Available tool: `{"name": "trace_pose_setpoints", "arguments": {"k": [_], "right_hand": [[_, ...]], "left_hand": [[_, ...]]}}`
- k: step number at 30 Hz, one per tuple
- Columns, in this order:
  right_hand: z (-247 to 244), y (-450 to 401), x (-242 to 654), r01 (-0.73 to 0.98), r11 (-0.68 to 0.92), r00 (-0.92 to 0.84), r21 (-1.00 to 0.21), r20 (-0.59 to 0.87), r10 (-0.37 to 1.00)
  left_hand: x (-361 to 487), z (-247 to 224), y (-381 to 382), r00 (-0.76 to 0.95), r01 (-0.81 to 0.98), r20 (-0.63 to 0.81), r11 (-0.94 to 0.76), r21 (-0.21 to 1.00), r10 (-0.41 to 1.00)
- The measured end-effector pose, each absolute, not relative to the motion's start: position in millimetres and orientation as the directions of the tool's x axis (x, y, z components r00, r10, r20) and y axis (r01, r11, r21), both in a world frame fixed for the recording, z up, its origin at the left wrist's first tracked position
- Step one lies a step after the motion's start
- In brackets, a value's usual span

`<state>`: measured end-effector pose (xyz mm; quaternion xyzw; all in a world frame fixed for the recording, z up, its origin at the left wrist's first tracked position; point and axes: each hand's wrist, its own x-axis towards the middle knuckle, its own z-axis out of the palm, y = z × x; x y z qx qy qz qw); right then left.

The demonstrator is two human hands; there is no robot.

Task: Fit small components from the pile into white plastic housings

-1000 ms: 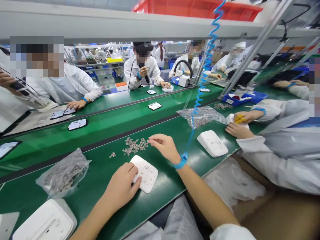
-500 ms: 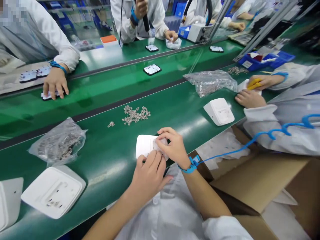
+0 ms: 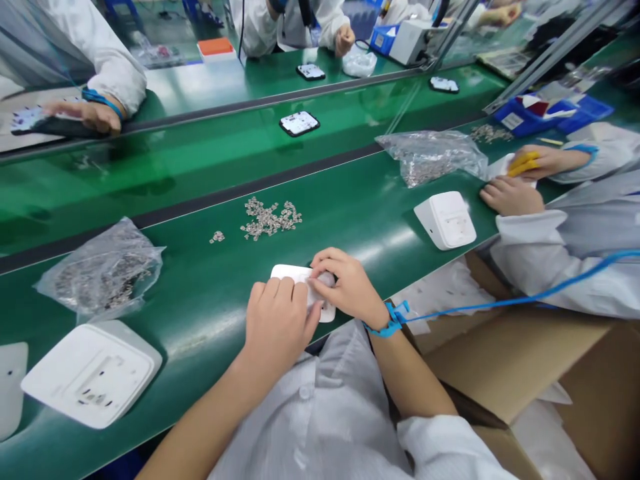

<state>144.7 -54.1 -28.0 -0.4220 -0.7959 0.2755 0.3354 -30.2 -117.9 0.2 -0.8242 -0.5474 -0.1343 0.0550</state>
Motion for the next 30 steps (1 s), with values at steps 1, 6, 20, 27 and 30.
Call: {"name": "trace_pose_setpoints", "arguments": {"k": [1, 6, 20, 27, 30], "right_hand": [[-27, -54, 145, 0.493, 0.497, -0.432, -0.714, 0.295, 0.852], [-19, -55, 145, 0.554, 0.499, -0.472, -0.666, 0.243, 0.847], [-20, -40, 141, 0.624, 0.448, -0.490, -0.640, 0.126, 0.862], [-33, -69, 154, 0.493, 0.503, -0.316, -0.710, 0.392, 0.864], [-40, -93, 154, 0.478, 0.563, -0.312, -0.674, 0.469, 0.826]], "left_hand": [[-30, 0, -117, 0.359, 0.919, 0.279, -0.389, 0.058, 0.890], [-34, 1, -116, 0.335, 0.908, 0.272, -0.386, 0.164, 0.902], [-36, 2, -114, 0.341, 0.911, 0.267, -0.387, 0.144, 0.901], [-33, 1, -117, 0.363, 0.912, 0.288, -0.402, 0.087, 0.886], [-32, 0, -119, 0.376, 0.913, 0.293, -0.405, 0.045, 0.879]]}}
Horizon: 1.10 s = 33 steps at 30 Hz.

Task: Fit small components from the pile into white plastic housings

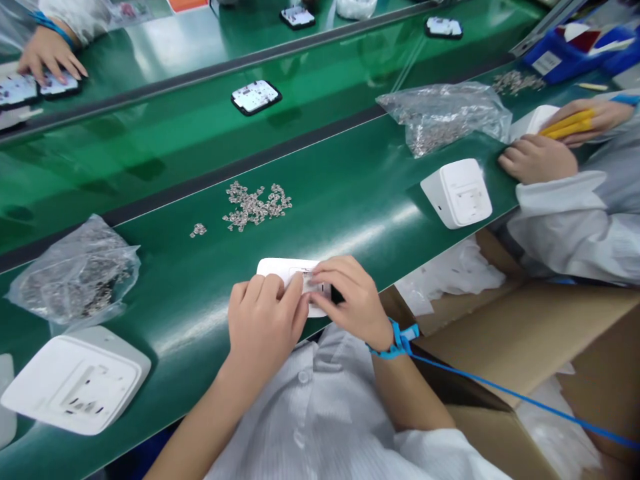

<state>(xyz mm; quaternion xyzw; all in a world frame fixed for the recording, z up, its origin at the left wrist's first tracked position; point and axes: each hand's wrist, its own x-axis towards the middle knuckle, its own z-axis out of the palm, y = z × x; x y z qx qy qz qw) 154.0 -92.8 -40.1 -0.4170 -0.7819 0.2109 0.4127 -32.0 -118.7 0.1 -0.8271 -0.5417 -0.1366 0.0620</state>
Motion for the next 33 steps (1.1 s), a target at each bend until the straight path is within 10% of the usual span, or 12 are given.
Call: {"name": "trace_pose_setpoints", "arguments": {"k": [33], "right_hand": [[-61, -111, 149, 0.593, 0.688, -0.388, -0.418, 0.601, 0.699]], "left_hand": [[-25, -4, -123, 0.411, 0.911, 0.368, -0.393, -0.126, 0.834]]}}
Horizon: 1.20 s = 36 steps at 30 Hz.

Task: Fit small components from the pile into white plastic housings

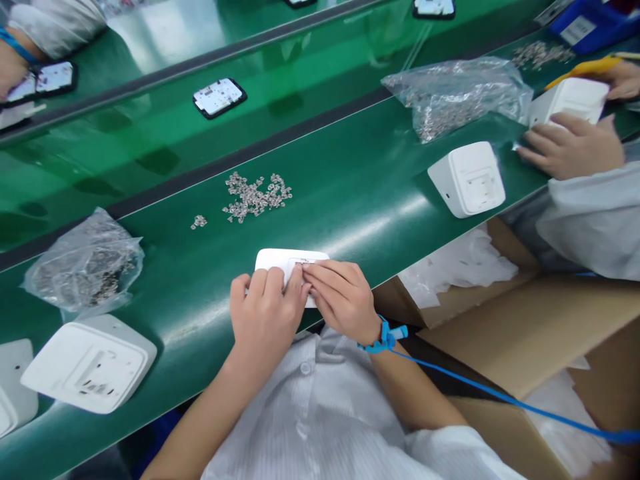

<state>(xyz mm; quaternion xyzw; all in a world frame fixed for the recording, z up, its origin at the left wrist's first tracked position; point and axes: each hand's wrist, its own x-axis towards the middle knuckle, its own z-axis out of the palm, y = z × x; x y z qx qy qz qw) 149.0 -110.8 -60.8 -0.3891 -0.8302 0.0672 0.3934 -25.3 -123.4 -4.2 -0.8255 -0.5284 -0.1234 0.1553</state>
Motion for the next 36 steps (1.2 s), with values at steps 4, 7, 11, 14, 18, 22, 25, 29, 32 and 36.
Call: {"name": "trace_pose_setpoints", "arguments": {"k": [4, 7, 11, 14, 18, 22, 25, 29, 32, 36], "right_hand": [[-61, -110, 148, 0.580, 0.701, -0.377, -0.415, 0.626, 0.683], [-59, -110, 147, 0.595, 0.695, -0.393, -0.403, 0.609, 0.689], [-56, -111, 147, 0.608, 0.714, -0.446, -0.347, 0.595, 0.669], [-53, -110, 148, 0.583, 0.693, -0.417, -0.424, 0.576, 0.703], [-46, -97, 143, 0.593, 0.506, -0.178, -0.626, 0.511, 0.841], [-43, -80, 136, 0.573, 0.413, -0.159, -0.708, 0.398, 0.904], [-42, -71, 134, 0.543, 0.359, -0.184, -0.759, 0.310, 0.933], [-43, -64, 134, 0.564, 0.349, -0.235, -0.748, 0.260, 0.937], [-44, -64, 133, 0.561, 0.367, -0.272, -0.742, 0.253, 0.928], [-40, -67, 139, 0.518, 0.373, -0.291, -0.769, 0.251, 0.923]], "left_hand": [[-28, -6, -126, 0.397, 0.914, 0.400, -0.394, -0.093, 0.826], [-31, -4, -127, 0.383, 0.915, 0.399, -0.402, -0.041, 0.833], [-33, -1, -128, 0.368, 0.906, 0.397, -0.420, 0.051, 0.841], [-33, -1, -129, 0.360, 0.904, 0.399, -0.422, 0.076, 0.843], [-33, -3, -129, 0.367, 0.900, 0.400, -0.430, 0.078, 0.840], [-34, -4, -130, 0.352, 0.905, 0.408, -0.417, 0.082, 0.842], [-33, -5, -130, 0.343, 0.907, 0.408, -0.412, 0.092, 0.846], [-33, -7, -129, 0.335, 0.907, 0.413, -0.408, 0.100, 0.847], [-33, -7, -130, 0.333, 0.909, 0.407, -0.404, 0.101, 0.851], [-33, -8, -131, 0.336, 0.911, 0.403, -0.402, 0.089, 0.851]]}}
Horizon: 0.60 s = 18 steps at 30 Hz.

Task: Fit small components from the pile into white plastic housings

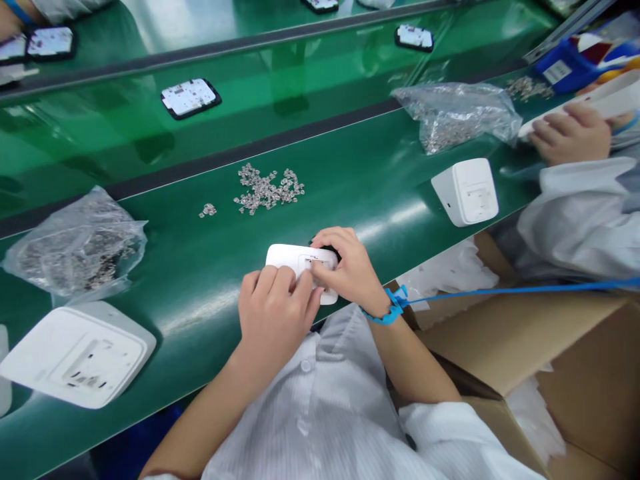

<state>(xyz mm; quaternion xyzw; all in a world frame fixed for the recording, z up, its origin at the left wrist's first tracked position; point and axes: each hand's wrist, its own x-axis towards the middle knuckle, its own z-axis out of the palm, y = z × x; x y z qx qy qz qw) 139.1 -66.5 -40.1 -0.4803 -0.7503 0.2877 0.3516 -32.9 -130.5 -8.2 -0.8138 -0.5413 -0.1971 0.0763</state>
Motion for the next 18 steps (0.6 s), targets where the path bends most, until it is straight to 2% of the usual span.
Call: {"name": "trace_pose_setpoints", "arguments": {"k": [5, 8, 12, 18], "right_hand": [[-28, -23, 150, 0.546, 0.333, -0.271, -0.769, 0.215, 0.938], [-23, 30, 143, 0.643, 0.387, -0.308, -0.661, 0.239, 0.921], [-22, 79, 124, 0.709, 0.494, -0.483, -0.504, 0.163, 0.860], [-36, 80, 112, 0.722, 0.559, -0.553, -0.407, 0.145, 0.821]], "left_hand": [[-31, -9, -130, 0.332, 0.915, 0.393, -0.394, 0.084, 0.857], [-31, -10, -131, 0.322, 0.920, 0.400, -0.384, 0.083, 0.858], [-32, -11, -131, 0.296, 0.924, 0.426, -0.369, 0.096, 0.855], [-34, -12, -130, 0.287, 0.928, 0.420, -0.359, 0.102, 0.861]]}}
